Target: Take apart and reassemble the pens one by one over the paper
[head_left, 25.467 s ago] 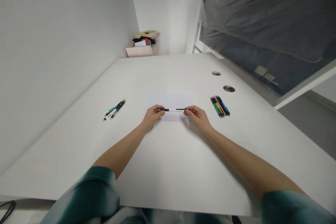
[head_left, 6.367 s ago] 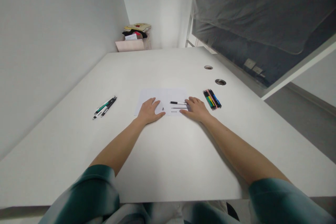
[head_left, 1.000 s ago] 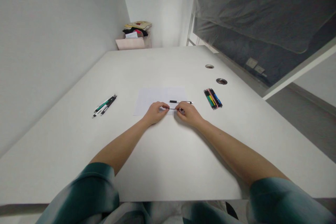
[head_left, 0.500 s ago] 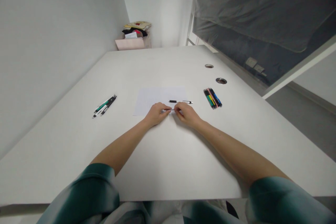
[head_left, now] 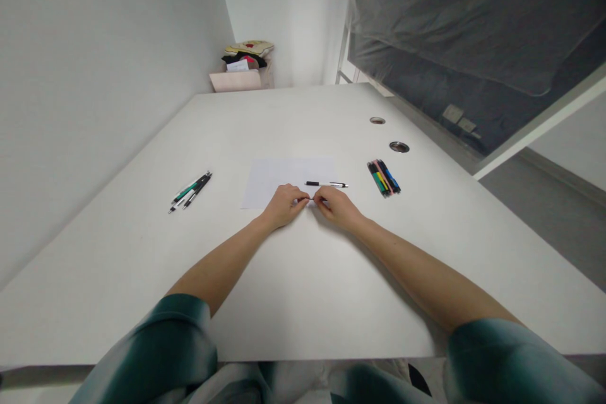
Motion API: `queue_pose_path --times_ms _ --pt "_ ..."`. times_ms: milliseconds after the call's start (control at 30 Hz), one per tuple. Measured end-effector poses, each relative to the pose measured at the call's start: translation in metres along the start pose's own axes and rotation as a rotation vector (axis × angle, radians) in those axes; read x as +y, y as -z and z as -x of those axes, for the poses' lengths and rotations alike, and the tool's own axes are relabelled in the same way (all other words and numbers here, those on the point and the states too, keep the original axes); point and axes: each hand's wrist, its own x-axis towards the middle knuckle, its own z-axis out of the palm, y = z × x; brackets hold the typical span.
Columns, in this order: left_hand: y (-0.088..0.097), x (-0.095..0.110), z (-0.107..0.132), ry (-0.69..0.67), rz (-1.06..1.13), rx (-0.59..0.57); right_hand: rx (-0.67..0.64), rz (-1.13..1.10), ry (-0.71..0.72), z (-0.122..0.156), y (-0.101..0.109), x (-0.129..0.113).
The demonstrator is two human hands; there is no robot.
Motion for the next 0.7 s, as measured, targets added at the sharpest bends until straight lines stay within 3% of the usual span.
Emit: queue_pose_path --times_ms 167,333,467,700 --pt "0.002 -0.006 0.002 0.033 -0.002 0.037 0.063 0.048 -0.015 0.001 0.005 0.009" --pt "0.005 -0.015 0.003 0.098 0.016 0.056 0.157 0.178 -0.171 0.002 0.012 0.037" --pt "0.005 -0.018 0.003 0.110 0.016 0.045 0.070 0.198 -0.216 0.003 0.011 0.051" --pt "0.003 -0.017 0.003 0.140 0.007 -0.006 0.004 0.252 -0.302 0.002 0.012 0.046"
